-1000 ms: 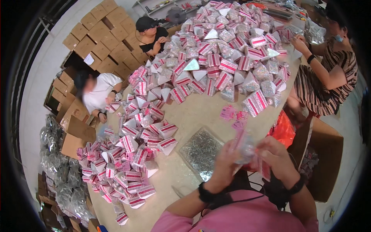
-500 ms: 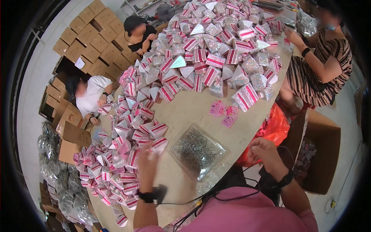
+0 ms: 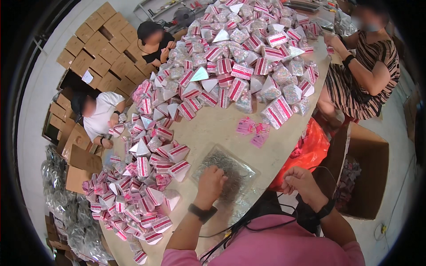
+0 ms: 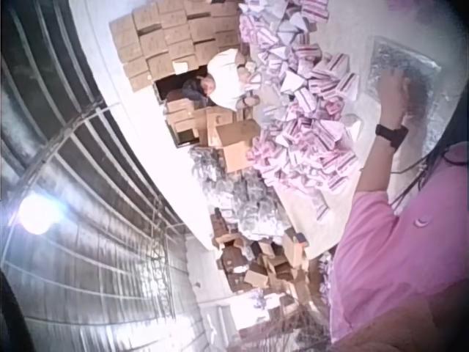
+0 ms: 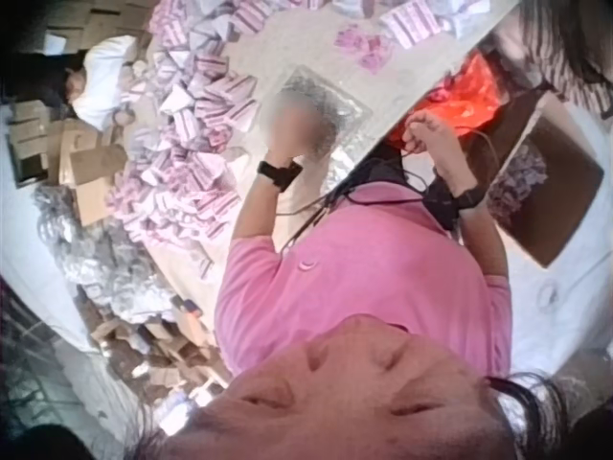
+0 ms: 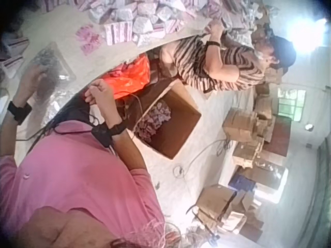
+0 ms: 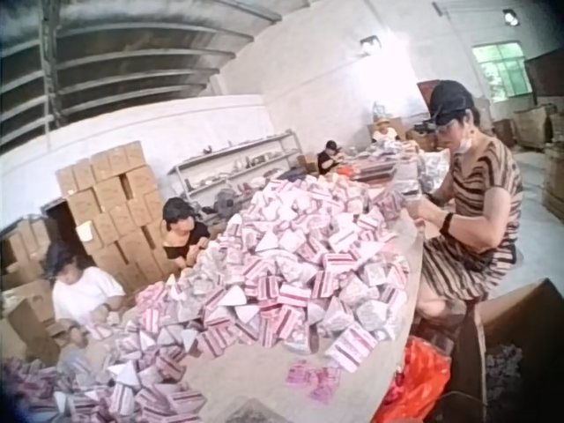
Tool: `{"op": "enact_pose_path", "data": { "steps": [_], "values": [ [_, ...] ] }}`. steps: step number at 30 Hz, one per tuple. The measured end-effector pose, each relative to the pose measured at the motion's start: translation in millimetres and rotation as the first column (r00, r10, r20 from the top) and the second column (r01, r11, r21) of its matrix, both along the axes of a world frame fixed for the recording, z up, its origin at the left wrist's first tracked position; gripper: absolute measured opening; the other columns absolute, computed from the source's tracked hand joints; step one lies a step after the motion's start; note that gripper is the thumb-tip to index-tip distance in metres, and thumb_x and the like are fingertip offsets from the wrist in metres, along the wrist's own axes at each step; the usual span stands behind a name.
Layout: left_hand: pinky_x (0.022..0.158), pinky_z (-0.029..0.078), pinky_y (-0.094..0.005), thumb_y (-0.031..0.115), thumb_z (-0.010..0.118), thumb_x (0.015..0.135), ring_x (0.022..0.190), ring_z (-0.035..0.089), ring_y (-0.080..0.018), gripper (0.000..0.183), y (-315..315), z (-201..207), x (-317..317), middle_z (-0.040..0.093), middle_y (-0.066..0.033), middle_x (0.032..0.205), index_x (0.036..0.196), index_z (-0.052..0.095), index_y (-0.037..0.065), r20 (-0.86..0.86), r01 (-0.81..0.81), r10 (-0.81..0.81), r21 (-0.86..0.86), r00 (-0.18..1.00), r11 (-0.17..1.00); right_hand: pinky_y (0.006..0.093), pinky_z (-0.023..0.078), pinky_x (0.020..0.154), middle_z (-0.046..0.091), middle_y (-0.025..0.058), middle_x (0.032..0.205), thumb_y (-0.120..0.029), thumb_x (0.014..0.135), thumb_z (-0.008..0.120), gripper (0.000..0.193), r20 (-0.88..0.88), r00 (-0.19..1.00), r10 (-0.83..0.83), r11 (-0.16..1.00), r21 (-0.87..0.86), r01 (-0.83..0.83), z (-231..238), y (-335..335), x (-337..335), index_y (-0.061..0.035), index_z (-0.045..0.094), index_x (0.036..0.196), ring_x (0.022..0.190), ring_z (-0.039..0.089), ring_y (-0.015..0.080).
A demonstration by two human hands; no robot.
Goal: Packing small items into triangular pink and white bags at a production table.
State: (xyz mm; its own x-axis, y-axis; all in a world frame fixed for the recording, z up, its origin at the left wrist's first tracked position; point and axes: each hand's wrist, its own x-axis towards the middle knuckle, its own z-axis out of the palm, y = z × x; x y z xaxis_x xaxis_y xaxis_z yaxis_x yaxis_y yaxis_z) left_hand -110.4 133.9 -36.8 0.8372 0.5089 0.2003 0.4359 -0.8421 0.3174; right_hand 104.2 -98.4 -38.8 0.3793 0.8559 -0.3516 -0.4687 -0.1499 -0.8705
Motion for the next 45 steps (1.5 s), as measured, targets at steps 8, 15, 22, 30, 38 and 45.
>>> {"op": "enact_pose_path", "data": {
  "steps": [8, 15, 22, 30, 38, 45],
  "values": [
    [0.070, 0.046, -0.0404, 0.009, 0.065, 0.074, 0.081, 0.056, -0.0319, 0.008, 1, 29, -7, 0.060, -0.0104, 0.084, 0.079, 0.061, 0.005, 0.170, -0.017, 0.014, 0.015, 0.985, 1.000, 0.0234, 0.048, 0.054, 0.063, 0.0056, 0.074, -0.010, 0.089, 0.053, 0.010, 0.030, 0.999, 0.030, 0.999, -0.023, -0.030, -2, 4, -5, -0.0030, 0.057, 0.094, 0.061, 0.061, 0.0129],
    [0.071, 0.047, -0.0380, 0.010, 0.062, 0.077, 0.081, 0.058, -0.0316, 0.008, 11, 28, -14, 0.060, -0.0128, 0.082, 0.080, 0.062, 0.002, 0.137, -0.094, 0.118, -0.175, 0.984, 0.980, 0.0232, 0.047, 0.054, 0.062, 0.0061, 0.074, -0.010, 0.089, 0.053, 0.009, 0.043, 0.998, 0.056, 0.998, -0.018, -0.055, -1, 5, -8, -0.0022, 0.056, 0.094, 0.060, 0.061, 0.0132],
    [0.070, 0.048, -0.0371, 0.009, 0.057, 0.078, 0.078, 0.061, -0.0320, 0.012, 16, 26, -15, 0.064, -0.0135, 0.083, 0.081, 0.065, 0.001, 0.183, -0.101, 0.144, -0.226, 0.972, 0.969, 0.0229, 0.048, 0.053, 0.063, 0.0063, 0.073, -0.009, 0.090, 0.053, 0.009, -0.002, 0.999, 0.038, 0.999, -0.017, -0.038, -1, 5, -10, -0.0023, 0.056, 0.093, 0.059, 0.061, 0.0133],
    [0.068, 0.048, -0.0360, 0.009, 0.058, 0.078, 0.077, 0.061, -0.0307, 0.011, 22, 21, -17, 0.064, -0.0133, 0.083, 0.081, 0.064, 0.001, 0.222, -0.107, 0.140, -0.153, 0.965, 0.982, 0.0232, 0.047, 0.053, 0.062, 0.0060, 0.074, -0.010, 0.090, 0.053, 0.009, 0.003, 0.999, 0.047, 0.998, -0.052, -0.047, -5, 7, -11, -0.0023, 0.057, 0.094, 0.059, 0.061, 0.0130],
    [0.062, 0.046, -0.0292, 0.010, 0.066, 0.077, 0.065, 0.058, -0.0179, 0.011, 26, 11, -23, 0.060, -0.0091, 0.072, 0.079, 0.063, 0.000, 0.209, -0.200, 0.290, -0.365, 0.934, 0.909, 0.0231, 0.047, 0.053, 0.062, 0.0050, 0.073, -0.010, 0.089, 0.053, 0.010, 0.021, 0.998, 0.061, 0.995, -0.086, -0.059, -8, 7, -14, -0.0025, 0.057, 0.094, 0.059, 0.060, 0.0122],
    [0.059, 0.045, -0.0323, 0.013, 0.068, 0.078, 0.065, 0.057, -0.0234, 0.014, 28, 21, -24, 0.058, -0.0116, 0.072, 0.078, 0.063, 0.000, 0.216, -0.211, 0.294, -0.341, 0.931, 0.916, 0.0232, 0.047, 0.053, 0.062, 0.0050, 0.074, -0.011, 0.089, 0.053, 0.011, 0.017, 0.998, 0.060, 0.993, -0.105, -0.058, -10, 9, -16, -0.0023, 0.057, 0.094, 0.059, 0.060, 0.0120]
  ]
}}
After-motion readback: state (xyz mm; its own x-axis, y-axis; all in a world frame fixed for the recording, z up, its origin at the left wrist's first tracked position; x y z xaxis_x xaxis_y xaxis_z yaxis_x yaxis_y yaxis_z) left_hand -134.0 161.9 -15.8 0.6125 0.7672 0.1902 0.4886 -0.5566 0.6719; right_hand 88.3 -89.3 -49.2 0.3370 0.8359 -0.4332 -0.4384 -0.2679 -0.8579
